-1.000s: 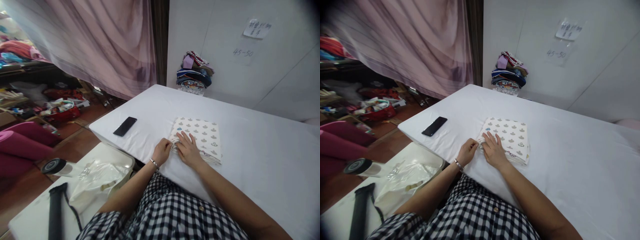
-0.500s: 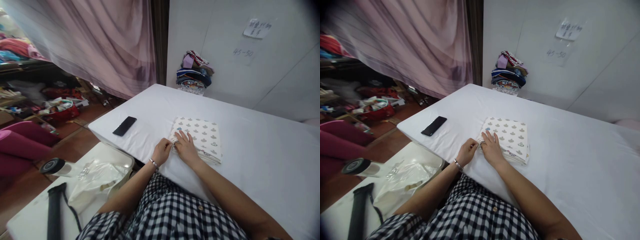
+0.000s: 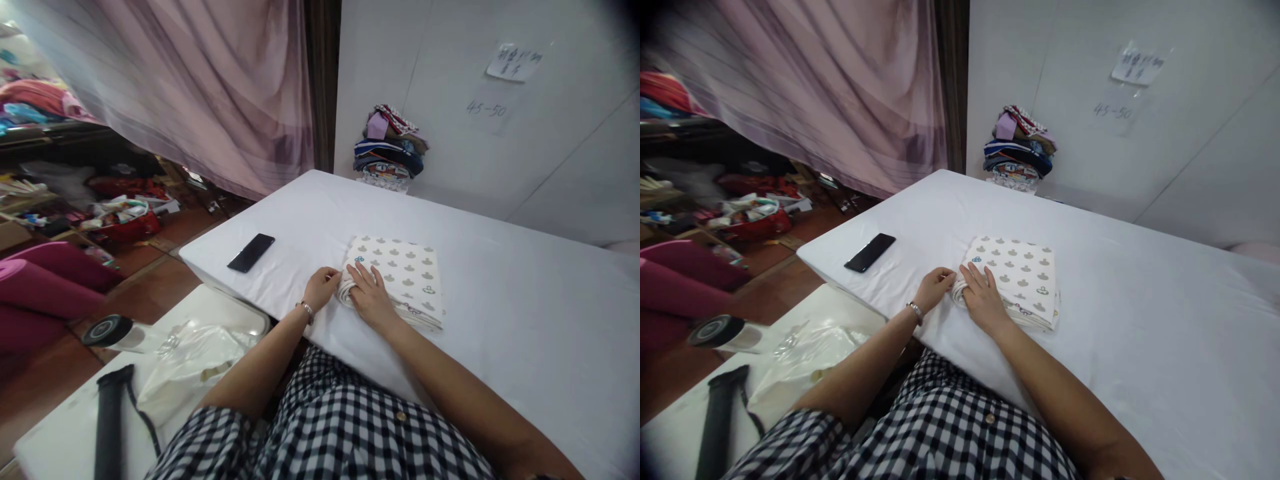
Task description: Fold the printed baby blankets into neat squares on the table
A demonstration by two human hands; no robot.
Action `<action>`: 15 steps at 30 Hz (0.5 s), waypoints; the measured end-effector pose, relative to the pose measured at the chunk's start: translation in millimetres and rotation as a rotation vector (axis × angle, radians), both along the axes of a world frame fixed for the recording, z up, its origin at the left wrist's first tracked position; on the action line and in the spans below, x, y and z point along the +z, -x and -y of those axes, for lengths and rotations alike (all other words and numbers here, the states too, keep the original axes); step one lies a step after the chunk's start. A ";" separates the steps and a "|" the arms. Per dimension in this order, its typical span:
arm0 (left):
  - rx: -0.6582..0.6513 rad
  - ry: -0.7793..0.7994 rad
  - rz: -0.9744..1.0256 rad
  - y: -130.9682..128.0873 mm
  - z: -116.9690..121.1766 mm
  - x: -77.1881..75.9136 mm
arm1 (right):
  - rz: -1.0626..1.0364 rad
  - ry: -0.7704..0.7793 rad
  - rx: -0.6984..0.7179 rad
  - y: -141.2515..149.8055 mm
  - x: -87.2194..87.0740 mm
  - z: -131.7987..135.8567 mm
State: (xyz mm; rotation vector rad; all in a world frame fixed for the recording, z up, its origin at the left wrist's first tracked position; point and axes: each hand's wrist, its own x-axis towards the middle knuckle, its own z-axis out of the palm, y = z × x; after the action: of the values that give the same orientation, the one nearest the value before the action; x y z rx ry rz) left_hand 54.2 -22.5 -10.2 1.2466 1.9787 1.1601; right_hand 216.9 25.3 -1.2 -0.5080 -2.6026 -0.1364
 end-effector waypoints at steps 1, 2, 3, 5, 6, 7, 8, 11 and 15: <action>-0.035 0.107 0.007 4.5 -10.2 2.9 | -0.004 -0.003 0.000 -0.3 -1.1 0.2; -0.075 0.208 0.003 8.2 -21.5 6.4 | -0.005 -0.007 0.001 -0.4 -2.1 0.4; -0.110 0.288 -0.007 10.7 -33.5 10.3 | -0.008 -0.012 0.001 -0.3 -2.8 0.6; -0.148 0.375 -0.035 11.6 -57.9 18.3 | -0.021 -0.018 0.005 0.3 -3.8 0.8; -0.156 0.399 -0.050 10.2 -69.5 21.7 | -0.032 -0.018 0.007 0.6 -4.0 0.8; -0.163 0.427 -0.066 7.7 -80.3 24.4 | -0.046 -0.018 0.010 0.8 -3.9 1.0; -0.166 0.453 -0.083 4.7 -89.8 26.4 | -0.060 -0.018 0.015 0.9 -3.6 1.2; -0.160 0.492 -0.121 -3.9 -109.4 27.8 | -0.085 -0.014 0.035 0.0 -1.3 3.0; -0.153 0.457 -0.140 -7.0 -118.0 22.4 | -0.129 -0.006 0.066 -1.6 1.0 7.9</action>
State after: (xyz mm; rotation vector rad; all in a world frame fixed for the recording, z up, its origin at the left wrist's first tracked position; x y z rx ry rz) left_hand 61.2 95.5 12.2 1.2291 2.0526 0.5156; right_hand 218.4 17.4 -0.2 -0.4141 -2.4885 -0.0864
